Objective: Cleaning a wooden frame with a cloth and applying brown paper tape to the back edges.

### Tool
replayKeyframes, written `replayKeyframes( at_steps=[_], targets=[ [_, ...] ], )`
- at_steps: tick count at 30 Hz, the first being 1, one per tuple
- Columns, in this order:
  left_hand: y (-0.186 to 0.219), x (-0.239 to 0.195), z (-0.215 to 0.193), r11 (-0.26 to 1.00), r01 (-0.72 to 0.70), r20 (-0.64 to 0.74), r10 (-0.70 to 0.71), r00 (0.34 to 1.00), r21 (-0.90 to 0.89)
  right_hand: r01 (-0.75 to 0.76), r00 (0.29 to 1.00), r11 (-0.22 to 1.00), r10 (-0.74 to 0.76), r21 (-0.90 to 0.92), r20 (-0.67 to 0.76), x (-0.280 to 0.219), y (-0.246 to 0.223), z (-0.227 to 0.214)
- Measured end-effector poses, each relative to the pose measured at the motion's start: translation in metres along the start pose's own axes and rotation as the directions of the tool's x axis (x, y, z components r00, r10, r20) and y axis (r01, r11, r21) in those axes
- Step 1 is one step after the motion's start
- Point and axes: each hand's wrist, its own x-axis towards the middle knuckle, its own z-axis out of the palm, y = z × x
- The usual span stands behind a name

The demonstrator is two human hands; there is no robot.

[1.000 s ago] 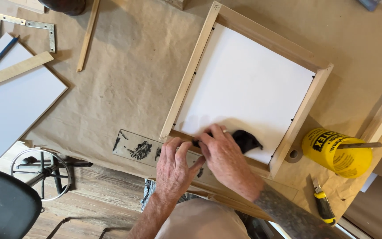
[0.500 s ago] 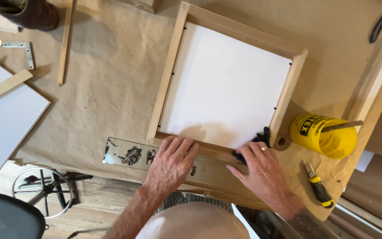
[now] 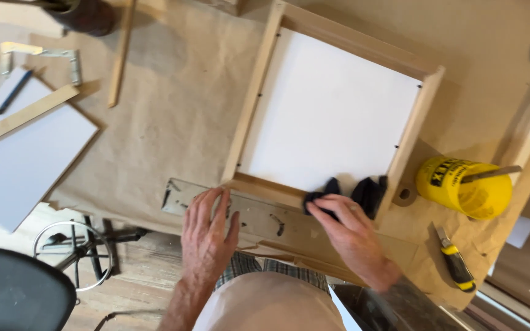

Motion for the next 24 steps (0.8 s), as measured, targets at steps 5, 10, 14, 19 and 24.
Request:
replayKeyframes(
  at_steps=[5,10,14,19,24],
  targets=[
    [0.002,0.000,-0.006,0.999,0.017,0.010,-0.017,1.000,0.046,0.189,0.979,0.981,-0.192,0.045,0.062,0.078,-0.038,0.050],
    [0.002,-0.006,-0.002,0.996,0.082,-0.114,-0.085,0.990,-0.028,0.217,0.976,0.971,-0.218,-0.104,0.000,0.063,-0.022,0.056],
    [0.002,-0.013,-0.003,0.980,0.199,0.059,-0.198,0.978,0.001,0.236,0.972,0.966,-0.234,-0.106,0.028,0.054,-0.010,0.047],
    [0.006,-0.009,-0.003,0.977,0.214,0.102,-0.213,0.972,-0.008,0.258,0.966,0.966,-0.258,-0.030,0.026,0.096,-0.040,0.057],
    [0.002,-0.021,0.008,0.985,0.171,0.114,-0.167,0.979,-0.020,0.180,0.979,0.982,-0.184,0.055,0.089,0.062,-0.011,0.055]
  ],
)
